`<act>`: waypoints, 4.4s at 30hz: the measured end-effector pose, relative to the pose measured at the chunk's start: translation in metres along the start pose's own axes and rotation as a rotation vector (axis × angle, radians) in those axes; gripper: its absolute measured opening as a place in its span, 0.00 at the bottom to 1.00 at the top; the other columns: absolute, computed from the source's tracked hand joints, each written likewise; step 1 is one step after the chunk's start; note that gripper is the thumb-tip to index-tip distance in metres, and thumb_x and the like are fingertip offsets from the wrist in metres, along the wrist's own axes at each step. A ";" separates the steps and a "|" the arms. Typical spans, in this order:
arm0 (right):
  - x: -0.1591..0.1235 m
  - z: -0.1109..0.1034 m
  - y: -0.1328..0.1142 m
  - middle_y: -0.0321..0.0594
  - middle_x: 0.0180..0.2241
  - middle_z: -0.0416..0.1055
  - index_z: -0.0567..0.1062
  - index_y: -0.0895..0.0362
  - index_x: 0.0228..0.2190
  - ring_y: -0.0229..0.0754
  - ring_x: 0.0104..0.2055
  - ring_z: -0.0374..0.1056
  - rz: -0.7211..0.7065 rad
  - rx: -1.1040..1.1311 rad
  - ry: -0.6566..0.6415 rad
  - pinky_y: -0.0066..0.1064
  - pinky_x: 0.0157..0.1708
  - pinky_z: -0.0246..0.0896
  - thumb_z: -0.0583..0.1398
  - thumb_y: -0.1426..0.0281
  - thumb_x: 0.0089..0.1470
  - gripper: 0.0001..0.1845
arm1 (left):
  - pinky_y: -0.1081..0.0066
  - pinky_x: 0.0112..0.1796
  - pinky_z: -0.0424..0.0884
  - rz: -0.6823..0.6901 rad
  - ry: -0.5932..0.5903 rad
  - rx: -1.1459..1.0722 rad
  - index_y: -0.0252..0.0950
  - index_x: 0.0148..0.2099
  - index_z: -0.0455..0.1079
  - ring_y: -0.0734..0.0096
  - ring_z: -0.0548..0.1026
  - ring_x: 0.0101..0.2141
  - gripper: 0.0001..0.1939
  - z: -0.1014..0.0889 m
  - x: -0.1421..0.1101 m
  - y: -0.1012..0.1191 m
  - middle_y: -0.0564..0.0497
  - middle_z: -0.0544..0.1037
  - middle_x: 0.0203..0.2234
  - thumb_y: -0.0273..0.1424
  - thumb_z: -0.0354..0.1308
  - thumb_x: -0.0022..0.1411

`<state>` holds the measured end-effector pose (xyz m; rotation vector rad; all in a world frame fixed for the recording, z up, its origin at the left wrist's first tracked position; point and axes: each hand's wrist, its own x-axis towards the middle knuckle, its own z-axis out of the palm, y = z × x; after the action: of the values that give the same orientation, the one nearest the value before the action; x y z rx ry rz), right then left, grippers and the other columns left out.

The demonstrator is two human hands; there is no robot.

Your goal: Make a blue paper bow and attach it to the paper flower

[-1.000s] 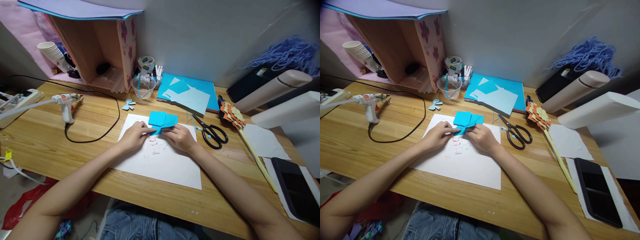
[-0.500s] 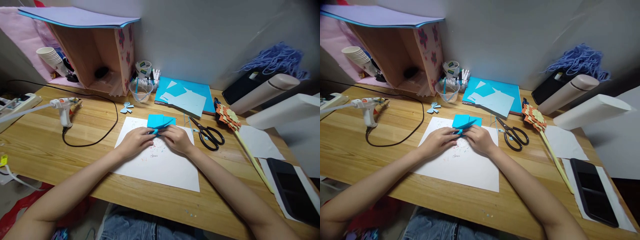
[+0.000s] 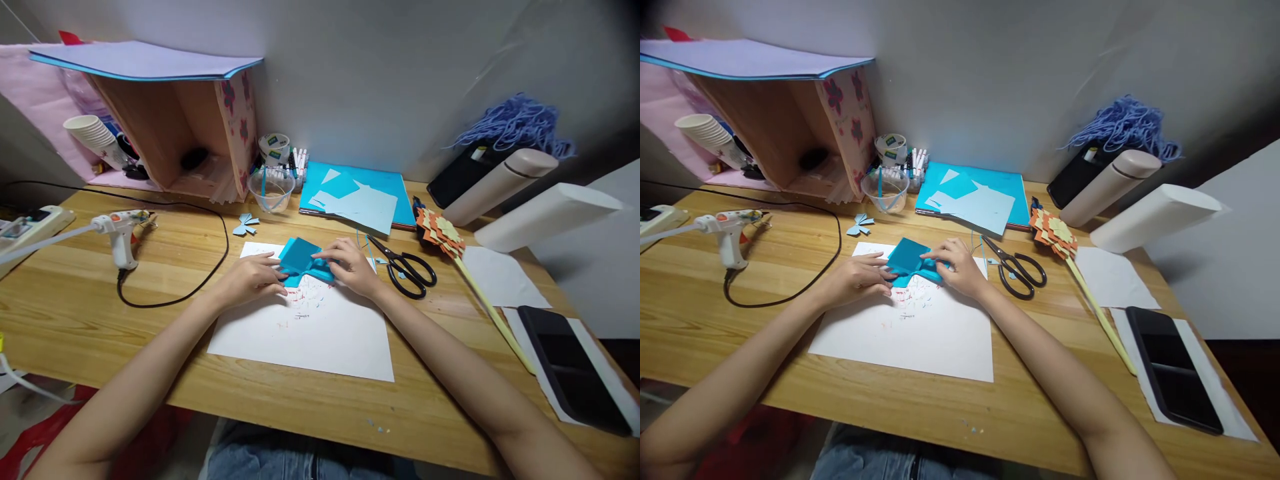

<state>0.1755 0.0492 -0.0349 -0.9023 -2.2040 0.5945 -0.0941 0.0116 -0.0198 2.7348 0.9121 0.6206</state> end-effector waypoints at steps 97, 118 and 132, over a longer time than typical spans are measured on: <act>-0.011 -0.014 0.008 0.40 0.41 0.67 0.74 0.53 0.24 0.47 0.48 0.59 0.212 0.022 -0.153 0.43 0.50 0.52 0.64 0.66 0.48 0.05 | 0.63 0.36 0.69 -0.537 0.247 0.131 0.34 0.30 0.68 0.62 0.71 0.38 0.10 0.052 0.047 0.064 0.42 0.70 0.43 0.32 0.52 0.61; -0.010 -0.006 -0.006 0.41 0.39 0.67 0.75 0.55 0.18 0.49 0.47 0.58 0.425 -0.106 -0.076 0.45 0.49 0.52 0.64 0.67 0.44 0.08 | 0.64 0.36 0.67 -0.580 0.180 0.218 0.34 0.26 0.66 0.62 0.70 0.37 0.10 0.054 0.052 0.062 0.42 0.72 0.40 0.30 0.53 0.59; -0.008 -0.018 -0.004 0.42 0.39 0.66 0.74 0.55 0.17 0.51 0.49 0.56 0.608 -0.144 -0.079 0.43 0.51 0.51 0.65 0.66 0.42 0.08 | 0.59 0.40 0.65 -0.565 0.151 0.258 0.35 0.35 0.68 0.57 0.67 0.42 0.05 0.046 0.052 0.065 0.42 0.69 0.44 0.32 0.54 0.59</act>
<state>0.1907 0.0437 -0.0238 -1.6733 -2.0458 0.7596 -0.0013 -0.0104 -0.0242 2.4594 1.8187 0.6301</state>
